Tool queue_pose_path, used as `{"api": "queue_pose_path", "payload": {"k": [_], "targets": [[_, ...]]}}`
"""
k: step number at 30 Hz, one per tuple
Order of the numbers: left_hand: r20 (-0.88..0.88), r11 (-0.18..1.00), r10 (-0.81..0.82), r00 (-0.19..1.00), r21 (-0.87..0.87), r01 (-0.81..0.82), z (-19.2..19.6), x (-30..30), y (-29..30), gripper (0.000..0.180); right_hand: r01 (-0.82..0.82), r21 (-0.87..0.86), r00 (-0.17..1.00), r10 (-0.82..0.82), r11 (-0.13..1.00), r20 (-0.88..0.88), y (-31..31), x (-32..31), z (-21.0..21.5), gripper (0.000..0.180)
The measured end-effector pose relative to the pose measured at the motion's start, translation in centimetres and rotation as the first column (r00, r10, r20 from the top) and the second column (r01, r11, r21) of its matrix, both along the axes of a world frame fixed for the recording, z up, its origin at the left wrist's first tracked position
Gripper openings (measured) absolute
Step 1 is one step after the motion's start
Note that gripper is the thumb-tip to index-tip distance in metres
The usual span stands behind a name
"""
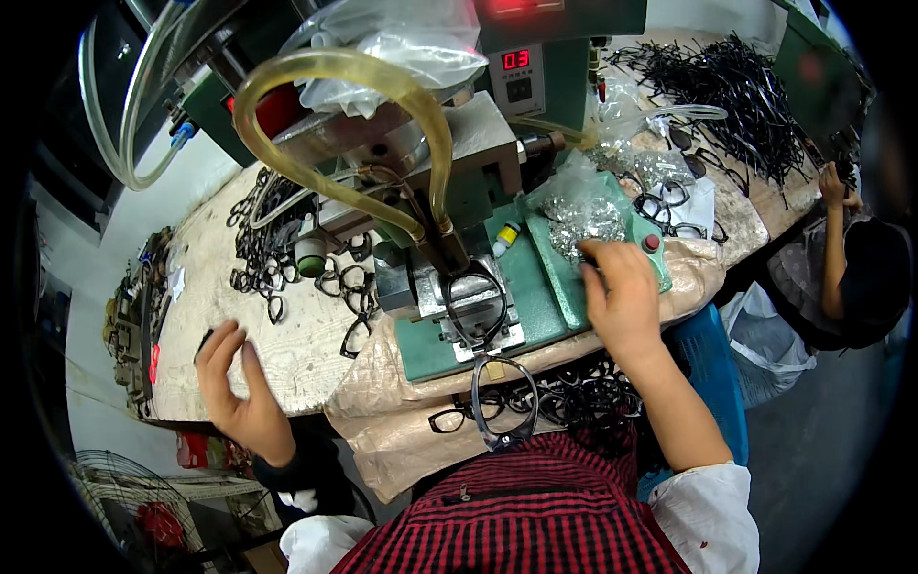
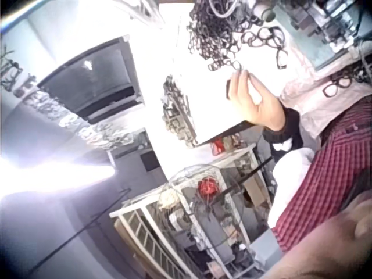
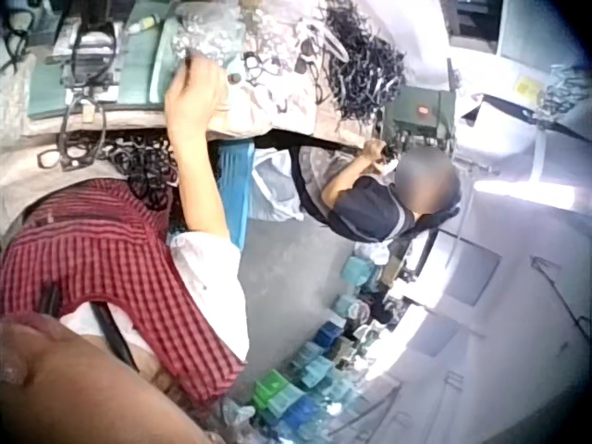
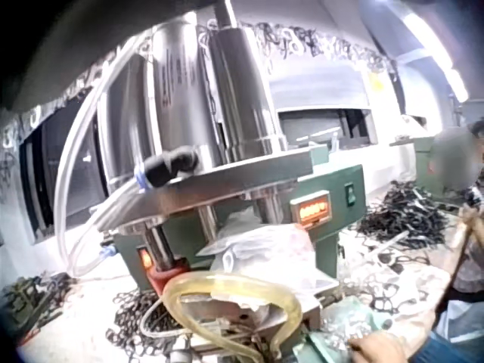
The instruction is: The person repeatedly picks up black eyeglass frames from a pile, places them into a green press machine, and presses a red button to activate the machine. After each cycle, the person removes the frame and places it on the table. The process is repeated continuously throughout the clip.
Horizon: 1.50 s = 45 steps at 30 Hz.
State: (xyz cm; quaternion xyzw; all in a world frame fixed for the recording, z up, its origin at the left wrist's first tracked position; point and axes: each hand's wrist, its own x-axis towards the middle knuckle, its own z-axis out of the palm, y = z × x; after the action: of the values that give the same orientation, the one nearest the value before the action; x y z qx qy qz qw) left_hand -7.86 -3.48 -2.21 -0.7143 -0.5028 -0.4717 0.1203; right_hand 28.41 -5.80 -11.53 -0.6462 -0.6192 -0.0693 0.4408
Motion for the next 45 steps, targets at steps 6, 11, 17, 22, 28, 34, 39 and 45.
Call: {"api": "queue_pose_path", "payload": {"k": [6, 11, 17, 22, 28, 34, 39, 45], "targets": [[-0.506, 0.881, -0.207, 0.837, -0.468, -0.066, -10.4, -4.1, 10.9, 0.020, 0.005, 0.020, 0.999, -0.004, 1.000, -0.035, 0.8, -0.8, -0.4, 0.011], [-0.227, 0.856, -0.360, 0.905, -0.467, 0.224, -15.2, -5.9, 12.5, 0.016, 0.204, -0.026, 0.976, -0.205, 0.979, -0.071, -3.6, 1.9, -1.3, 0.009], [0.110, 0.946, -0.177, 0.978, -0.254, 0.200, -12.4, -4.2, 10.1, 0.014, -0.004, -0.080, 0.921, -0.027, 0.997, -0.389, -4.3, -0.3, 3.1, 0.011], [0.594, 0.871, -0.257, 0.762, -0.199, 0.449, -7.6, 0.9, 8.5, 0.008, -0.307, 0.103, 0.867, 0.323, 0.946, -0.380, 1.2, -3.6, 6.8, 0.015], [0.853, 0.809, -0.129, 0.505, -0.204, 0.551, -8.8, 2.1, 3.7, 0.008, -0.350, 0.165, 0.588, 0.353, 0.922, -0.728, 3.0, -7.4, 6.1, 0.039], [0.674, 0.795, -0.557, 0.485, 0.264, 0.546, -1.7, 5.7, 1.4, 0.010, -0.368, 0.193, 0.516, 0.372, 0.910, -0.771, 3.3, -7.8, 6.1, 0.052], [0.577, 0.785, -0.595, 0.560, 0.265, 0.560, 2.1, 8.3, 4.3, 0.013, -0.434, 0.250, 0.275, 0.392, 0.866, -0.878, 2.9, -9.1, 7.7, 0.056], [0.054, 0.609, -0.793, 0.607, 0.076, 0.789, 0.2, 7.0, 2.7, 0.007, -0.454, 0.051, 0.743, 0.410, 0.890, -0.529, -1.3, -6.1, 8.5, 0.050]]}}
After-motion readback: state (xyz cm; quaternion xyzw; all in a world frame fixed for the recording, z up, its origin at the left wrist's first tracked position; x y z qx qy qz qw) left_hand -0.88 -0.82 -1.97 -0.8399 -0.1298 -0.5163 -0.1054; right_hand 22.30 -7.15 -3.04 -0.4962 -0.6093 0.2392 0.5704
